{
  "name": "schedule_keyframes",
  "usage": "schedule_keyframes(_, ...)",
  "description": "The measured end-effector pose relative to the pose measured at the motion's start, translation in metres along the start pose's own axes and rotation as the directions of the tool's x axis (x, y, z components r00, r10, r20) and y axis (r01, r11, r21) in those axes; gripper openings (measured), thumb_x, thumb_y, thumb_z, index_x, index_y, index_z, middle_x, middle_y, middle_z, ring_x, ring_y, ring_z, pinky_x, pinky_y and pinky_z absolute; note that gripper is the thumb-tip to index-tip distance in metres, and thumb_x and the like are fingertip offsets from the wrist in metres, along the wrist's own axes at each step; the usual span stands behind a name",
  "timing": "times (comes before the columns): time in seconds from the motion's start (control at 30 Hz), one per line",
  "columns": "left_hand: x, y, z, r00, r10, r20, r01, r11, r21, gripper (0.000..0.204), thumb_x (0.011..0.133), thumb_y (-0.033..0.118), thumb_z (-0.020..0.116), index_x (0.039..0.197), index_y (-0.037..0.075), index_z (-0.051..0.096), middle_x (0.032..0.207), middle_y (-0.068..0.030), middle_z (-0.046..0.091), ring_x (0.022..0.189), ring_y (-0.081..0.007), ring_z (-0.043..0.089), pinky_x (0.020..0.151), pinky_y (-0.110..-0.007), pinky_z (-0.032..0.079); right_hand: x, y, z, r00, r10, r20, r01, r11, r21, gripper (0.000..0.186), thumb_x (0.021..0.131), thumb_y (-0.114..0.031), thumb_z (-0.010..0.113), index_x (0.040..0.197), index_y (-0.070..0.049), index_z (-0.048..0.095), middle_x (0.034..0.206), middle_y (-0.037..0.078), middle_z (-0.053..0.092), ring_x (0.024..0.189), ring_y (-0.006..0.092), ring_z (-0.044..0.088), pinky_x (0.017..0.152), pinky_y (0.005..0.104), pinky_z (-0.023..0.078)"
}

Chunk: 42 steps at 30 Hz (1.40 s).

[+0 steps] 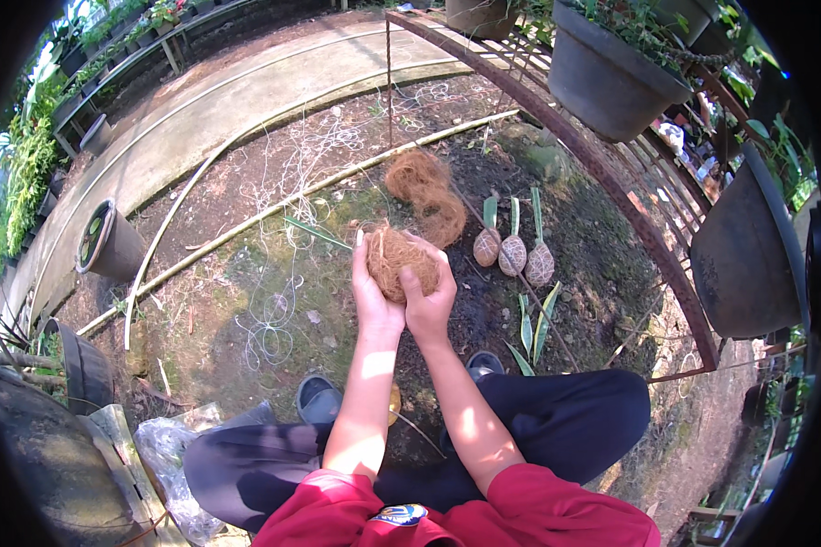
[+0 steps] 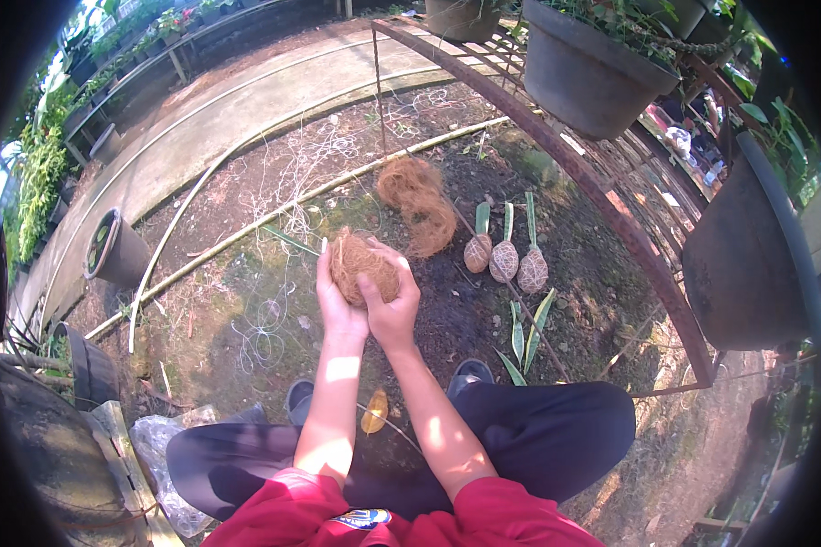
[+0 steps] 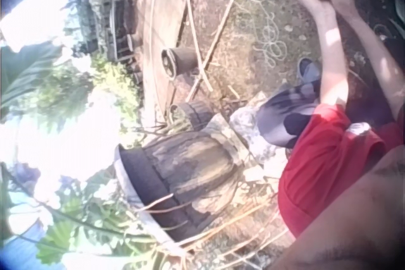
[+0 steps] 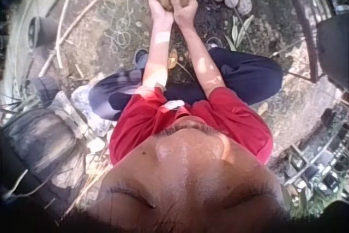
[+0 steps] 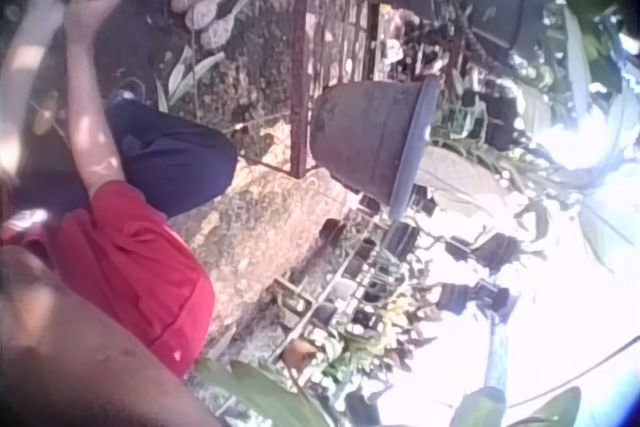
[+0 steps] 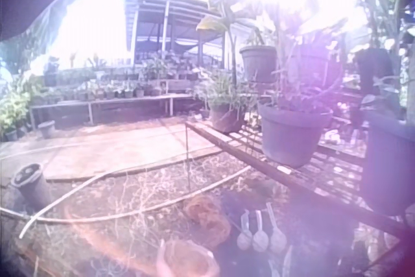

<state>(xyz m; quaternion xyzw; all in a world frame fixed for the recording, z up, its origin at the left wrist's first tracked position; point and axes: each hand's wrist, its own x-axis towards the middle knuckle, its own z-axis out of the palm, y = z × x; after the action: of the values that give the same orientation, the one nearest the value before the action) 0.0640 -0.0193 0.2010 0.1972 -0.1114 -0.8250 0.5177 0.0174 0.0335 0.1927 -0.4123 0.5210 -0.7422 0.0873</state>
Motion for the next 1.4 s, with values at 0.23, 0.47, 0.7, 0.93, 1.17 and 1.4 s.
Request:
schedule_keyframes(0.23,-0.001,-0.002,-0.004,0.987,0.116,0.114,-0.136,0.974,0.18,0.029,0.1,0.029,0.052,0.113,0.004,0.057,0.107,-0.0097,0.063,0.098,-0.0205,0.064,0.086,-0.037,0.054,0.001,-0.011,0.016,0.73,0.662,-0.17,-0.344,0.57,0.746,0.033,0.103,-0.026,0.045,0.121,0.0,0.054,0.117,0.012,0.06,0.106,0.0186,0.061,0.091,0.0339,0.051)
schedule_keyframes(0.47,0.003,0.009,0.001,0.978,0.209,0.017,-0.208,0.956,0.206,0.025,0.098,0.026,0.056,0.111,0.005,0.056,0.097,-0.0073,0.063,0.092,-0.0196,0.065,0.08,-0.036,0.056,0.005,0.002,0.012,0.885,0.449,-0.121,-0.345,0.808,0.477,0.037,0.102,-0.017,0.038,0.132,0.001,0.05,0.125,0.015,0.057,0.119,0.02,0.054,0.102,0.0334,0.043)
schedule_keyframes(0.7,-0.01,0.008,0.015,0.989,0.127,-0.079,-0.103,0.961,0.256,0.048,0.102,0.046,0.045,0.123,0.004,0.053,0.108,-0.0108,0.063,0.099,-0.0214,0.063,0.087,-0.037,0.053,-0.007,0.002,0.007,0.987,-0.126,-0.095,0.113,0.984,-0.136,0.021,0.094,-0.016,0.057,0.106,0.0,0.063,0.12,0.018,0.061,0.116,0.0278,0.057,0.102,0.0405,0.042)
schedule_keyframes(0.93,-0.003,-0.002,0.001,0.951,0.158,0.265,-0.291,0.741,0.605,0.045,0.1,0.035,0.054,0.127,-0.001,0.058,0.122,-0.0121,0.062,0.111,-0.0185,0.059,0.099,-0.032,0.044,0.006,0.021,-0.004,0.651,0.758,0.037,-0.418,0.318,0.851,0.035,0.1,-0.028,0.045,0.118,0.0,0.056,0.113,0.013,0.065,0.104,0.0249,0.065,0.091,0.0408,0.053)
schedule_keyframes(1.17,0.016,0.046,-0.011,0.887,0.268,0.375,-0.45,0.324,0.832,0.041,0.098,0.03,0.058,0.127,0.001,0.06,0.115,-0.0122,0.068,0.106,-0.021,0.064,0.094,-0.034,0.048,0.017,0.032,-0.028,0.596,0.802,0.025,-0.388,0.261,0.884,0.04,0.098,-0.032,0.045,0.122,-0.002,0.058,0.116,0.015,0.065,0.107,0.0301,0.064,0.093,0.0466,0.053)
schedule_keyframes(1.4,-0.005,0.033,0.016,0.882,0.195,0.428,-0.455,0.584,0.672,0.028,0.092,0.022,0.065,0.114,0.006,0.067,0.112,-0.0099,0.069,0.114,-0.0243,0.061,0.1,-0.04,0.046,0.017,0.035,-0.031,0.505,0.717,0.48,-0.687,-0.004,0.727,0.041,0.099,-0.034,0.042,0.124,-0.005,0.056,0.117,0.014,0.064,0.107,0.0283,0.064,0.091,0.0474,0.054)
